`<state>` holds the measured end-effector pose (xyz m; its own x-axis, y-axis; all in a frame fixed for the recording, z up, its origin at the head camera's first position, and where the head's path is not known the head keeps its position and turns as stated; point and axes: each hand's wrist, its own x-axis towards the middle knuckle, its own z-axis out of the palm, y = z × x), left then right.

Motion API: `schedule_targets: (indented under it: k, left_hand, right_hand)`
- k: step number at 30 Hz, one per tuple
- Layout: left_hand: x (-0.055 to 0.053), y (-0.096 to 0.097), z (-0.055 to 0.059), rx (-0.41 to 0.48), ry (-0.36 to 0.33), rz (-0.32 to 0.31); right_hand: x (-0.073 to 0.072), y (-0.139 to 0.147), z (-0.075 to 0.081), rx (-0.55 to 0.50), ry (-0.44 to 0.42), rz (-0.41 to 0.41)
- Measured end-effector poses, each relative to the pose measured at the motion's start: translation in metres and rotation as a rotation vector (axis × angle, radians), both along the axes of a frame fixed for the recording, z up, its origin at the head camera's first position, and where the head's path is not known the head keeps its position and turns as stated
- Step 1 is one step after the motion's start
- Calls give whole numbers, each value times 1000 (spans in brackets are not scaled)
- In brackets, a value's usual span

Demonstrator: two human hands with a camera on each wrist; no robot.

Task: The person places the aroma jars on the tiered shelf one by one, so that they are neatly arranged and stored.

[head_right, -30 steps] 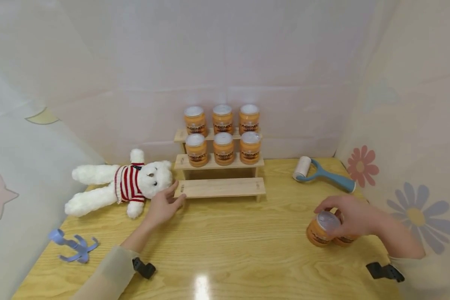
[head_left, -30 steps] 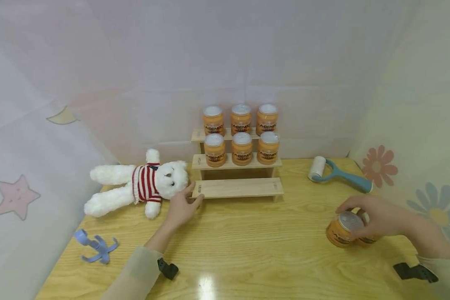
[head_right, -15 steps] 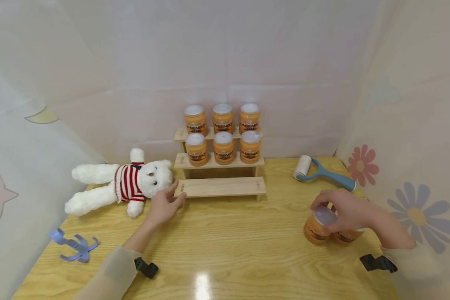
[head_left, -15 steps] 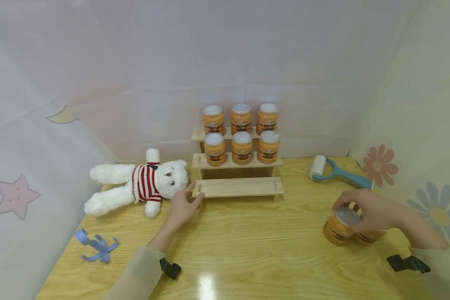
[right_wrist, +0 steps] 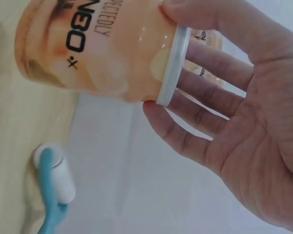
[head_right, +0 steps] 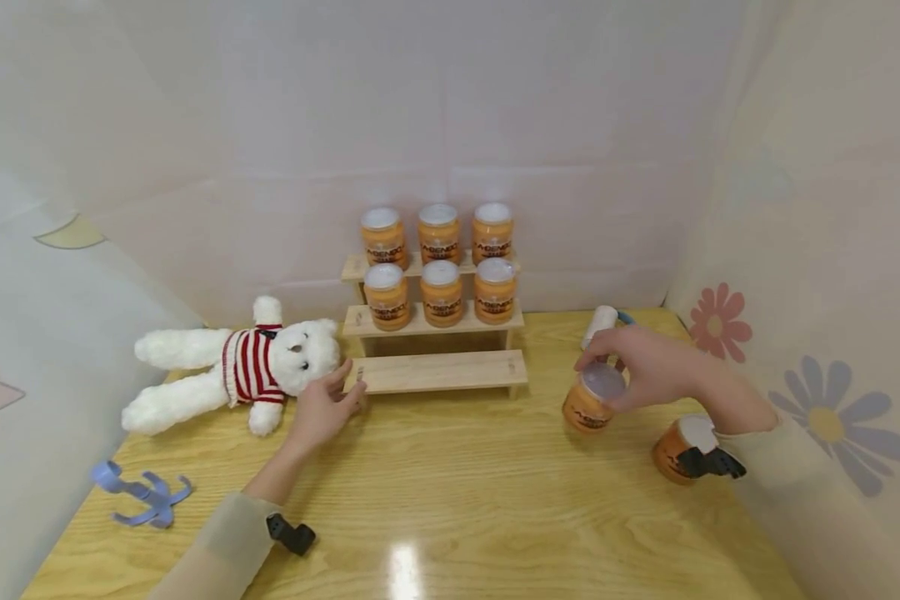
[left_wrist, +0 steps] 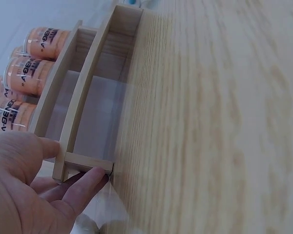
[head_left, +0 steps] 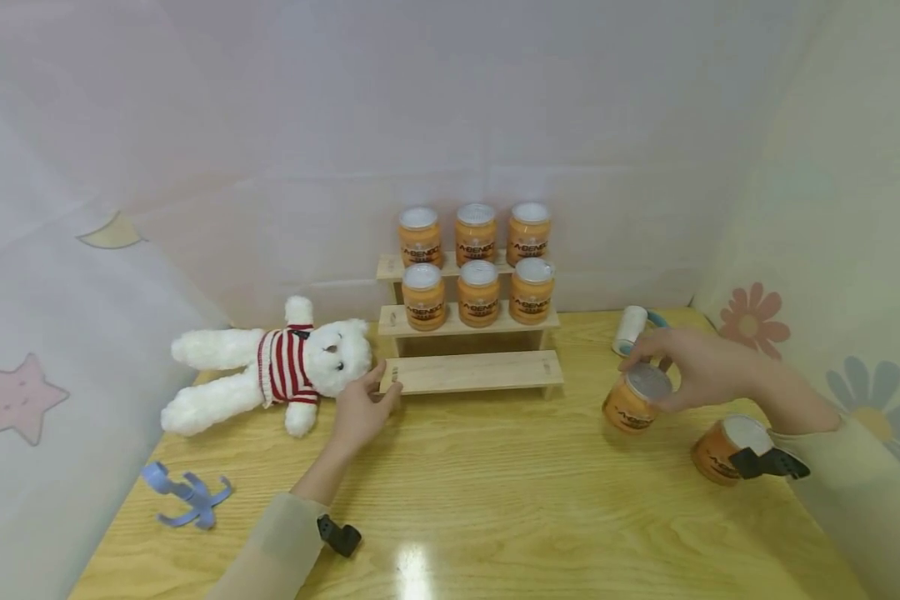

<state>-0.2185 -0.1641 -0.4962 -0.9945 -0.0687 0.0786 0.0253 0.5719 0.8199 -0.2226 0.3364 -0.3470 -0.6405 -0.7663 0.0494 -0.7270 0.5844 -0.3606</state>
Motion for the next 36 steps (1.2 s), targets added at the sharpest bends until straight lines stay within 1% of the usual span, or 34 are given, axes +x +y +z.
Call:
schedule_targets:
  k: [3,7,11,20,25,30,36]
  left_hand:
    - [0,0,1,-8,-1,-6]
    - [0,0,2,-5,-6,-6]
    - [1,-1,1,1,-3,-6]
    - [0,-2,-3,-9,7,3]
    - [1,-2,-3,-3,-3,3]
    - [-1,-1,-3,-11,17,-1]
    - [0,-1,-3,-3,17,3]
  right_hand:
    - [-9,-12,7,-8,47,18]
    - [-16,-28,13,-2,97,0]
    - [-24,-39,17,-3,81,-3]
    - [-39,-64,23,-17,69,28]
    - [-44,-78,24,-12,74,48]
    - [-49,-93,24,-49,70,82]
    - [-53,-113,22,-71,100,122]
